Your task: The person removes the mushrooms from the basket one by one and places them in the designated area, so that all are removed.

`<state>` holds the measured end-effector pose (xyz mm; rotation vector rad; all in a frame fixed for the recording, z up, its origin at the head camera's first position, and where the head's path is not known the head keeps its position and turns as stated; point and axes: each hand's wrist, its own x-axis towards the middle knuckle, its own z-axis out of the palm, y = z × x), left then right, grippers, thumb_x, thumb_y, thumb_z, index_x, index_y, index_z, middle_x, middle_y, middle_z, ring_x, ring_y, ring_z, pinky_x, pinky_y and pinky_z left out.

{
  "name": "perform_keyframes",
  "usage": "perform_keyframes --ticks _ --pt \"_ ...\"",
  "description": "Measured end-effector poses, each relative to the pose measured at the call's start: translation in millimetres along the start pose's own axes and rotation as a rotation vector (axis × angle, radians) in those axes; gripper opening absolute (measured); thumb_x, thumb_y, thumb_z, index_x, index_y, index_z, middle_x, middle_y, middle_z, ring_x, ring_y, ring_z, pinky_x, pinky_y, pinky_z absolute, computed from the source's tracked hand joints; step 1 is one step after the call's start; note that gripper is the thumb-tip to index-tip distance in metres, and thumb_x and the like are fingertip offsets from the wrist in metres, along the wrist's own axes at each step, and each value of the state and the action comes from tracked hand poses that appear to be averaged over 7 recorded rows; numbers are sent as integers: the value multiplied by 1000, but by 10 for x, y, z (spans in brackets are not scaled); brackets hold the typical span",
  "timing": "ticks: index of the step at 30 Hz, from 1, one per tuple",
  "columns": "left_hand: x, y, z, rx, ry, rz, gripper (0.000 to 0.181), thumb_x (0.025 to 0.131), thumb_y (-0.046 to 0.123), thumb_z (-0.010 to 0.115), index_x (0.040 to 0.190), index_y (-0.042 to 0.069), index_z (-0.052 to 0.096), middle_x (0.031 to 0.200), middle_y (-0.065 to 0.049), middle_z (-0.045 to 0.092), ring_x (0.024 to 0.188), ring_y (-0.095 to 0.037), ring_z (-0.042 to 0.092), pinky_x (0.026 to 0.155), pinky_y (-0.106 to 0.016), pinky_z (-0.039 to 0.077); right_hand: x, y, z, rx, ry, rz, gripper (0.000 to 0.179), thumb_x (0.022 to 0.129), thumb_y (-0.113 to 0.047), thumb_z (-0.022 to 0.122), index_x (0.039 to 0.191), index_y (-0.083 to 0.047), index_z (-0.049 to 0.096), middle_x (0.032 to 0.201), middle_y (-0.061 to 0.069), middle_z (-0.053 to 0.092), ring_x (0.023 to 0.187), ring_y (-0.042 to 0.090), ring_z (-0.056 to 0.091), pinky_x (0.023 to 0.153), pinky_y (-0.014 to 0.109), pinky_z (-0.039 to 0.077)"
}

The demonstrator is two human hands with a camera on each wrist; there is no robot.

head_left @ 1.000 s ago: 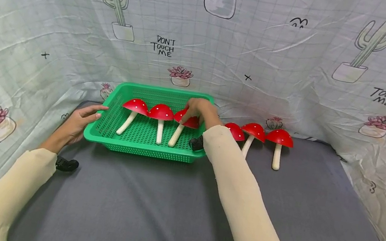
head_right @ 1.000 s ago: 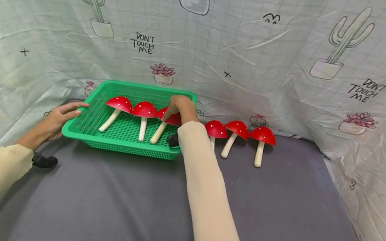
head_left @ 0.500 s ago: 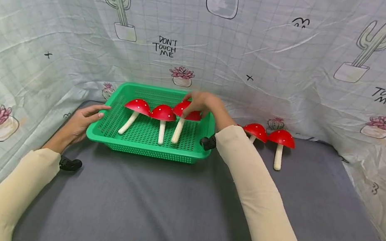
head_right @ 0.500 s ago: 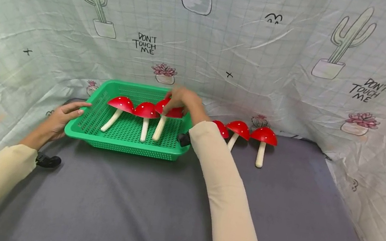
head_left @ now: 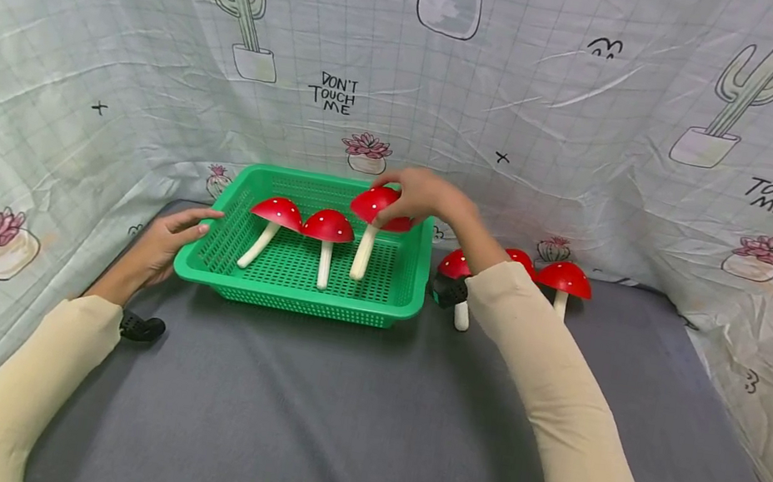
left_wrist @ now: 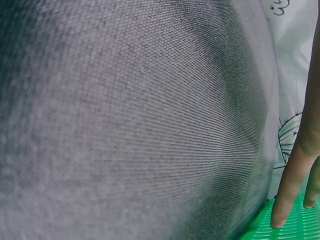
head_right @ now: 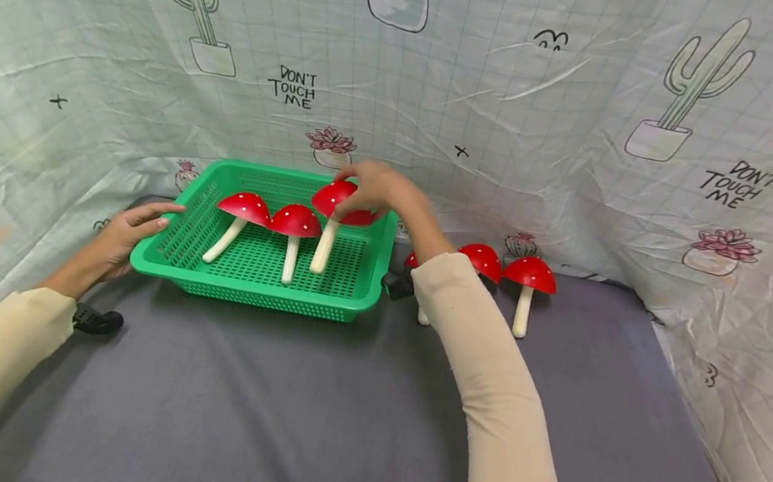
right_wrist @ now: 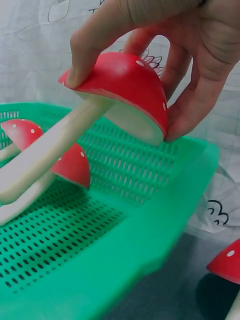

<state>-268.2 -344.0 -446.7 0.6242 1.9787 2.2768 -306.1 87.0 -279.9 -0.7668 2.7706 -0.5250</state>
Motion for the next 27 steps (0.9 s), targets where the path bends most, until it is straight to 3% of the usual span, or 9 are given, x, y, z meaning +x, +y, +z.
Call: perform_keyframes --ticks 5,20,27 --pt "-9 4 11 -9 -1 3 35 106 6 52 140 10 60 139 0 49 100 -16 70 77 -27 62 -92 27 -28 -10 44 -35 66 85 -39 79 145 -23 55 132 11 58 118 26 53 90 38 56" --pt "-12 1 21 -5 16 -8 34 106 9 54 140 13 61 137 1 52 98 -16 71 75 -28 63 -393 110 -60 156 161 -158 67 83 -29 83 145 -30 57 131 5 60 121 26 52 84 38 60" --pt "-31 -4 16 -19 9 3 34 107 9 53 140 12 60 138 -3 52 97 -18 72 74 -29 63 -531 114 -10 266 228 -220 70 78 -23 86 141 -29 58 134 6 51 124 27 47 87 41 60"
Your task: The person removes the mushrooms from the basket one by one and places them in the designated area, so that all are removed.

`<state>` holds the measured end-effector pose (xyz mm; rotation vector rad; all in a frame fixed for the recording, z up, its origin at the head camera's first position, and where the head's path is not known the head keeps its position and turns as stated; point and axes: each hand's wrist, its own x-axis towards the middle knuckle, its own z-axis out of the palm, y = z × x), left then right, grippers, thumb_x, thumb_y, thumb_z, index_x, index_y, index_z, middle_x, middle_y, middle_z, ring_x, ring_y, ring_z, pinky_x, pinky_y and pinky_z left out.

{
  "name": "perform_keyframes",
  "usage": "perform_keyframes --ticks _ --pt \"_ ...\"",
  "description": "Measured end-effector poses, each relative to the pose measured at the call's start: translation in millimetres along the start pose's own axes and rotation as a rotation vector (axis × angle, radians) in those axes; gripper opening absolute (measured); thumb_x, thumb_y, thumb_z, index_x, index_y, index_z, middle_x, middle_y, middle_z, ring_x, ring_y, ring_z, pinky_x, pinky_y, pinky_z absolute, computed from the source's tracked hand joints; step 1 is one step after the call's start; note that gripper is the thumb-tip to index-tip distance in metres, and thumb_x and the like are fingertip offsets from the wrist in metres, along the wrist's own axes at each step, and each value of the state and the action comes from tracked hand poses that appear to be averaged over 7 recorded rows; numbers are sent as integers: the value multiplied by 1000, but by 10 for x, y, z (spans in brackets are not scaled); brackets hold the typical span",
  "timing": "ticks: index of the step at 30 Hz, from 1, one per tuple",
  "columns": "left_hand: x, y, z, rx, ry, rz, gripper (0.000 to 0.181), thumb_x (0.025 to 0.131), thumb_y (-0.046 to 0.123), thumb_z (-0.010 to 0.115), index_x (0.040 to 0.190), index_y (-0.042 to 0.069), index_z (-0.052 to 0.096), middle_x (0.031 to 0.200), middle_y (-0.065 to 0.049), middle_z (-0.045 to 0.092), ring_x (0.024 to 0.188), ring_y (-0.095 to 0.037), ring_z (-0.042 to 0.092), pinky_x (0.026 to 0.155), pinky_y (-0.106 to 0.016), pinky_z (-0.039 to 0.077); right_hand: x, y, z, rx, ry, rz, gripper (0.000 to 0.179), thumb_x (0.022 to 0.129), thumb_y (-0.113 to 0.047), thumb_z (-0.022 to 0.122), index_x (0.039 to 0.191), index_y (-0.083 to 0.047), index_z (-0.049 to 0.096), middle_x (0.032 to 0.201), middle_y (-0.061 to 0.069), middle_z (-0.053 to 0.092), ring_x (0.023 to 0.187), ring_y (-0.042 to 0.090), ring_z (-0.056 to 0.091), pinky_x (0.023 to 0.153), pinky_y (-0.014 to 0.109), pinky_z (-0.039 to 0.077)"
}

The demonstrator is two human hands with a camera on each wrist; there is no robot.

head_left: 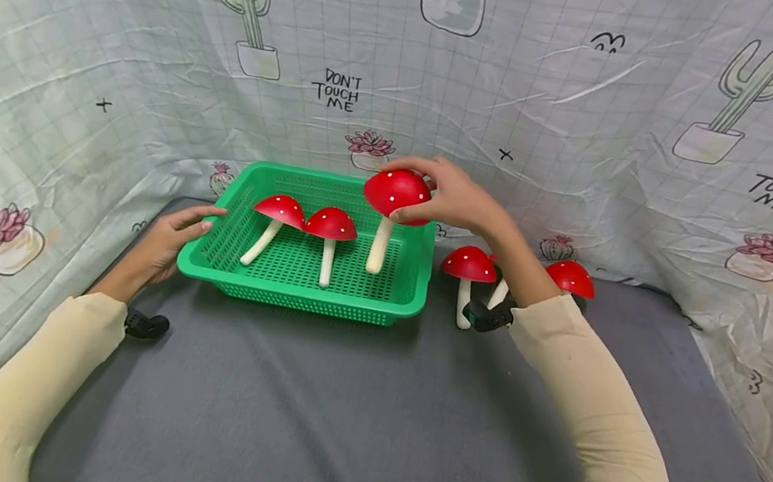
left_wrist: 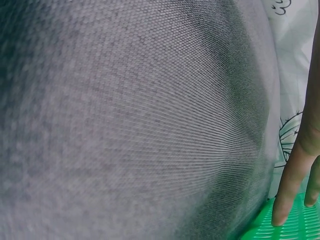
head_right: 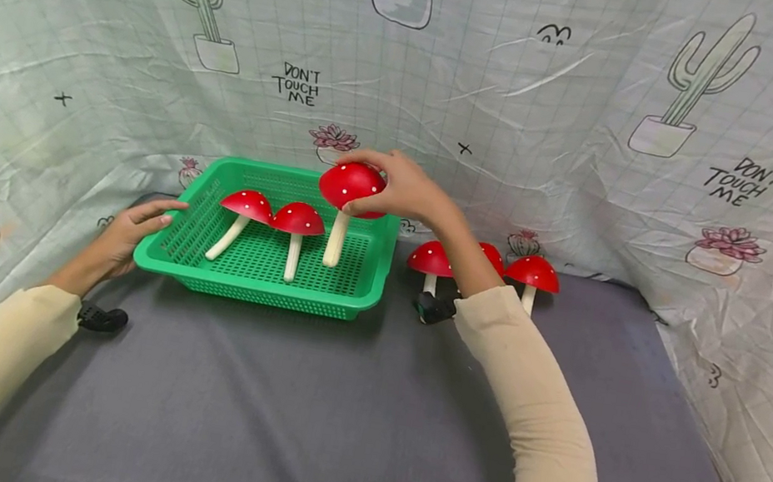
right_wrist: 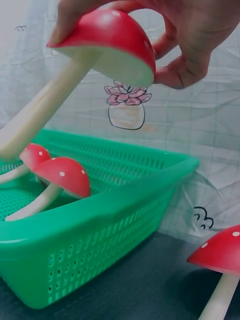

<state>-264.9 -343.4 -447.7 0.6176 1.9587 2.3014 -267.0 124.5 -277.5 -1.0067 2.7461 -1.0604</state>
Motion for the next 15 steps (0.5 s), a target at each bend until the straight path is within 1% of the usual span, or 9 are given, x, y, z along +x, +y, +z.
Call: perform_keyframes --ticks 4,6,9,12,15 --pt "-3 -6 2 16 13 2 34 107 10 53 141 11 60 138 -2 51 95 -17 72 73 -29 63 -62 -4 26 2 52 -14 67 79 -29 83 141 -31 57 134 7 48 124 27 47 88 43 60" --pt "-9 -5 2 37 26 0 34 107 11 53 140 13 60 136 -1 51 93 -16 72 72 -28 63 -81 5 53 -13 86 -31 65 81 -33 80 141 -31 55 134 7 49 123 27 48 87 43 60" --pt "-16 -4 0 38 25 0 34 107 11 52 140 14 60 136 0 51 93 -16 72 72 -28 63 -94 35 96 -55 135 -56 60 84 -39 75 140 -30 55 135 6 51 122 26 50 87 42 59" --pt "-14 -8 1 41 21 8 34 107 10 52 140 14 60 135 1 52 93 -16 72 72 -28 63 -104 54 114 -83 167 -71 56 85 -41 73 137 -29 56 133 4 54 119 25 52 86 42 59" --pt "-3 -28 6 34 15 23 34 107 11 52 141 12 59 136 0 50 93 -15 72 71 -27 63 -119 52 94 -102 184 -81 55 84 -41 74 135 -27 57 132 3 56 118 24 52 85 43 60"
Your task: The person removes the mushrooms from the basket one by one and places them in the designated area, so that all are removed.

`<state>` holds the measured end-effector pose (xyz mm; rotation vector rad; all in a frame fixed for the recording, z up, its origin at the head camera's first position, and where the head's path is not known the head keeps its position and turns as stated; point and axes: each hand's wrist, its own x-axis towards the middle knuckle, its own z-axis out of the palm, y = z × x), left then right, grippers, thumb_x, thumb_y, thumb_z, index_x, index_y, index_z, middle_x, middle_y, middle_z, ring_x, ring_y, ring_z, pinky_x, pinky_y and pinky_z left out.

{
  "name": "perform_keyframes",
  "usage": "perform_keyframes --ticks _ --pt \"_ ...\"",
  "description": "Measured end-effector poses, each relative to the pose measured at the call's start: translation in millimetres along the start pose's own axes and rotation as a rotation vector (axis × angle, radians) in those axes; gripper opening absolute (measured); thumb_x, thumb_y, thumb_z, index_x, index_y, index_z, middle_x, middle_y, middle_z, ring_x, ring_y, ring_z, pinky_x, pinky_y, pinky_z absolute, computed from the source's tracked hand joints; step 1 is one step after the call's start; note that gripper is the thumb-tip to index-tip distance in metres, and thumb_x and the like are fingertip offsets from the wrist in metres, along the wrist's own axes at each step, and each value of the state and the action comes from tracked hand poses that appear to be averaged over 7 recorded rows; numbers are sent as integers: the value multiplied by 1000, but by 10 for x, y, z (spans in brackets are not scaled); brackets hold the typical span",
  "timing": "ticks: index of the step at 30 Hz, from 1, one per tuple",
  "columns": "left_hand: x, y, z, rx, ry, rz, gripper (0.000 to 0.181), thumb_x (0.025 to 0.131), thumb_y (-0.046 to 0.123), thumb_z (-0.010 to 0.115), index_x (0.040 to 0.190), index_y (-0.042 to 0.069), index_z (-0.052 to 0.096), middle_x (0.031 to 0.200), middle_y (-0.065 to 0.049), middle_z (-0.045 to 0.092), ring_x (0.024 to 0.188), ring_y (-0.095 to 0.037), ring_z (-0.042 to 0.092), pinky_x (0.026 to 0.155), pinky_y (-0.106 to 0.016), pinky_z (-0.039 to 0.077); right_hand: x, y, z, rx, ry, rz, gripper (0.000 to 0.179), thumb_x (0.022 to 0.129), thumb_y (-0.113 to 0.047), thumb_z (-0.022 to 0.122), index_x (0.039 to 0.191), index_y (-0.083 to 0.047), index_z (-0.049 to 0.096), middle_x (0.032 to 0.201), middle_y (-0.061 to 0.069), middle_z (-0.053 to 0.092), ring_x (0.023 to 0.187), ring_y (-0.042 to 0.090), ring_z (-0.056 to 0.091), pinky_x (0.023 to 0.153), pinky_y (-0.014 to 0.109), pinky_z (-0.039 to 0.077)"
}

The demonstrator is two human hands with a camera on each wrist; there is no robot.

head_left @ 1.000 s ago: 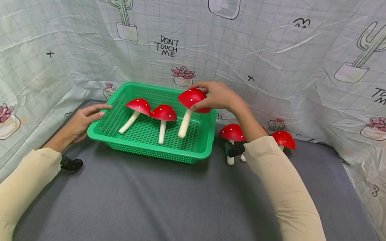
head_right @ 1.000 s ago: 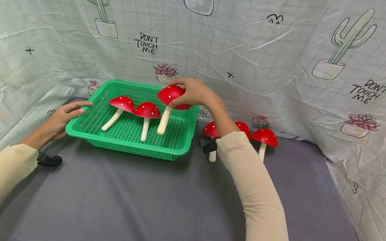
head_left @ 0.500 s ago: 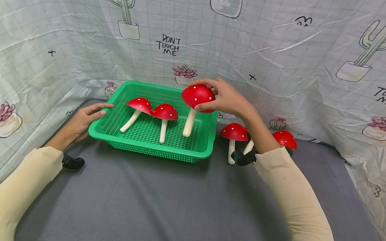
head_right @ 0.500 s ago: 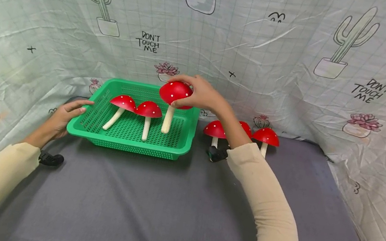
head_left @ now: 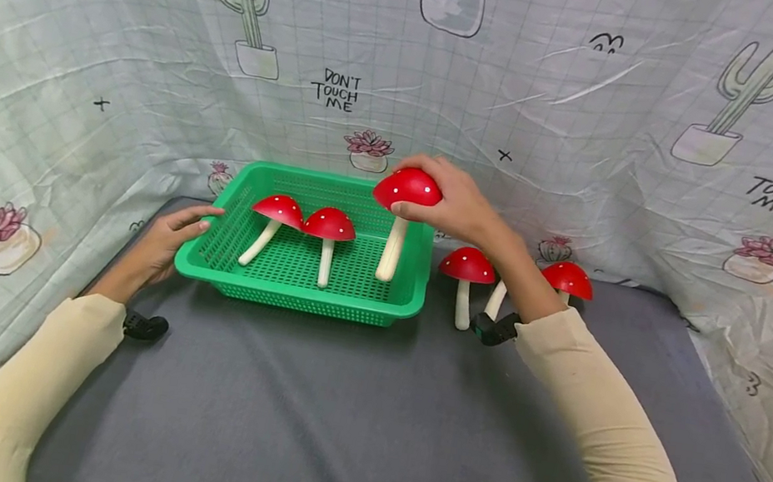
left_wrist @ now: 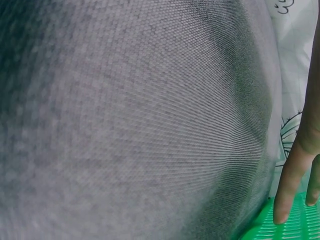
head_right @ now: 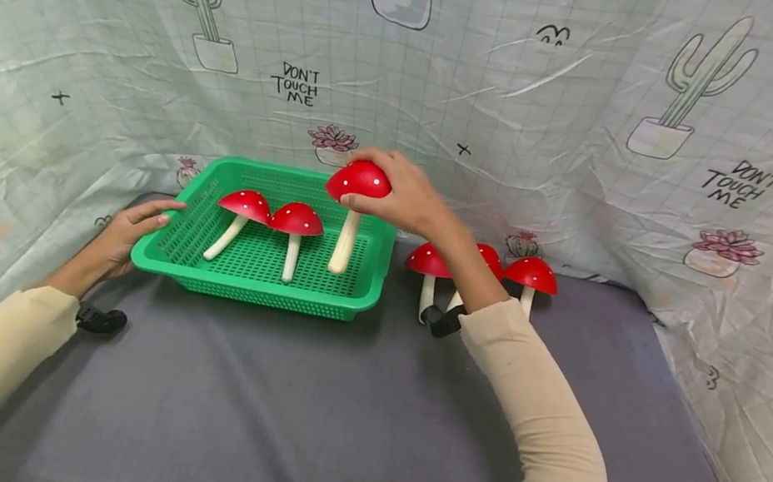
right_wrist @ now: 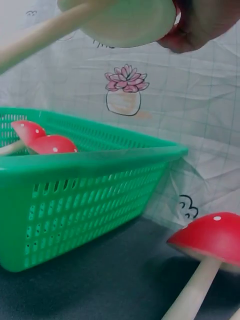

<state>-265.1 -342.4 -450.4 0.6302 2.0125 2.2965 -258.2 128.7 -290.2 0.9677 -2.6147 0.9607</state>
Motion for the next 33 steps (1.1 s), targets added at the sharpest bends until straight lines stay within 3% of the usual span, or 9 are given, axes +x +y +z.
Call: perform_keyframes --ticks 11,23,33 --pt "-21 13 1 -27 -3 3 33 108 10 51 140 11 59 137 -2 49 91 -16 72 71 -27 63 -75 -35 -69 -2 19 -76 49 87 -28 68 134 -19 60 135 3 59 118 24 54 86 44 58" --pt "-24 14 11 -26 -7 2 32 108 11 52 139 12 60 136 -3 50 90 -17 72 70 -28 63 -298 -46 -94 -28 54 -89 37 92 -41 70 125 -25 67 126 -4 64 113 19 56 83 40 58" --pt "-11 1 -4 -54 -17 18 30 107 9 51 135 13 62 129 -6 57 89 -18 73 68 -29 63 -489 -10 -179 -87 39 -85 37 91 -35 74 126 -23 70 126 -3 67 112 21 58 81 41 59"
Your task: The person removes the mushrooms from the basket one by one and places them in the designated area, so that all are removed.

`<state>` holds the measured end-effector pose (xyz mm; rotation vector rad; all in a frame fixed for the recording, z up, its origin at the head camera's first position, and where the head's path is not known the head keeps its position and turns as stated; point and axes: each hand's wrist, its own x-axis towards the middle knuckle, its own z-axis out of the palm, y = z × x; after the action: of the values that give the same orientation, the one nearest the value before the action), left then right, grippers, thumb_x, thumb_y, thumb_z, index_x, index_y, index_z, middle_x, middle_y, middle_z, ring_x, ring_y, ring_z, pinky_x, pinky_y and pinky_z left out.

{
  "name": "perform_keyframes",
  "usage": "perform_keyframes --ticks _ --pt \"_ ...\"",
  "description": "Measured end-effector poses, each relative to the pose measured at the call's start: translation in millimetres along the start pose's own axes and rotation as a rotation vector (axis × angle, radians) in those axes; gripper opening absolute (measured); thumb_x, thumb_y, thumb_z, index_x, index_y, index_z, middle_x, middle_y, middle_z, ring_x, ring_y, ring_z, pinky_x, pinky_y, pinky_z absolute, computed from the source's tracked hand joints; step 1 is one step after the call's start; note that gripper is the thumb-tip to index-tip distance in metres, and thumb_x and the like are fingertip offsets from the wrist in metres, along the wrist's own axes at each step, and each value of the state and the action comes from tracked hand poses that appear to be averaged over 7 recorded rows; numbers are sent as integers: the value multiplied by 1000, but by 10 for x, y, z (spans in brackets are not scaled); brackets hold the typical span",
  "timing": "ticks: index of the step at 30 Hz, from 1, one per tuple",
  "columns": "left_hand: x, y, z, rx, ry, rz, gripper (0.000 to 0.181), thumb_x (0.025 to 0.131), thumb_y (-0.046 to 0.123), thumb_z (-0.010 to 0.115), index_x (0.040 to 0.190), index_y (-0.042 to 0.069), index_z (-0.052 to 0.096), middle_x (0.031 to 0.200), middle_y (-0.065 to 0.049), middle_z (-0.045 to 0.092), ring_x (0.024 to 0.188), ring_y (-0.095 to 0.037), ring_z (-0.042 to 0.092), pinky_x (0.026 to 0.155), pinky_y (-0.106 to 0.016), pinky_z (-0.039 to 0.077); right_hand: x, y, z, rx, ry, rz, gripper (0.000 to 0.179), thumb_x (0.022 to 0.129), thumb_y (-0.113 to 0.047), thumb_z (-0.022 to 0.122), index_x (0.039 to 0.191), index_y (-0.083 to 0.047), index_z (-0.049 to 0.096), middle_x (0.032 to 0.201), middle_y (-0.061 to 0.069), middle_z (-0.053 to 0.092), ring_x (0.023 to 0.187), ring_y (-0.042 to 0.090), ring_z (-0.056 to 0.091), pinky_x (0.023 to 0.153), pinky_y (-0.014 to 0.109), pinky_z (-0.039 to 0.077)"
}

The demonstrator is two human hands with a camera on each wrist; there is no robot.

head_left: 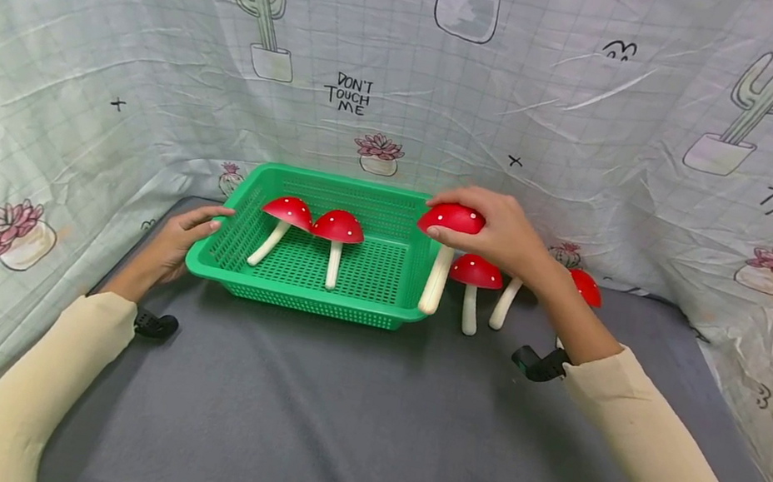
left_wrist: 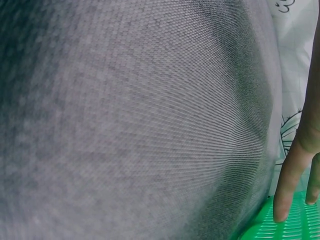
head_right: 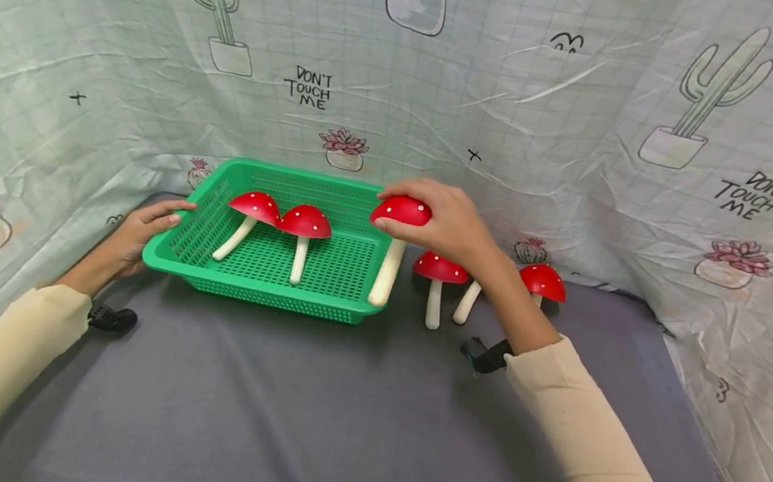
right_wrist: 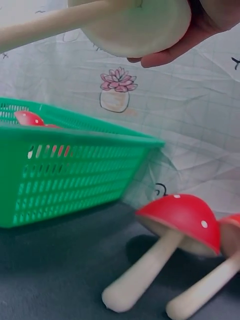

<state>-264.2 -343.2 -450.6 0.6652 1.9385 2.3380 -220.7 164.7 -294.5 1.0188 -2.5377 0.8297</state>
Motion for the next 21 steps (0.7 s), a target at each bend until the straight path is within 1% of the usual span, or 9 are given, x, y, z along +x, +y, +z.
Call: perform_keyframes --ticks 3,8,16,21 --pt "0 -3 2 0 3 -3 30 107 9 51 135 14 63 129 -6 58 90 -18 73 69 -29 63 -78 27 -16 -27 3 26 38 90 -35 75 127 -25 70 126 -2 67 111 23 58 79 42 60" --pt "3 -2 8 -2 12 -9 30 107 9 51 134 14 63 128 -5 58 90 -17 73 69 -29 63 -211 87 -36 -38 16 52 40 89 -34 76 127 -26 69 125 -1 67 109 25 60 78 45 62" --pt "8 -7 20 -30 4 5 30 107 7 52 133 11 64 126 -7 59 89 -18 73 71 -30 63 -410 187 -25 -74 12 22 42 88 -29 78 129 -24 70 125 0 69 109 24 62 80 44 60" --pt "9 -7 23 -16 3 3 30 107 8 51 135 12 63 128 -7 57 88 -18 73 70 -29 63 -557 222 -24 -80 12 30 44 85 -28 80 127 -23 69 124 0 69 109 24 61 80 45 60"
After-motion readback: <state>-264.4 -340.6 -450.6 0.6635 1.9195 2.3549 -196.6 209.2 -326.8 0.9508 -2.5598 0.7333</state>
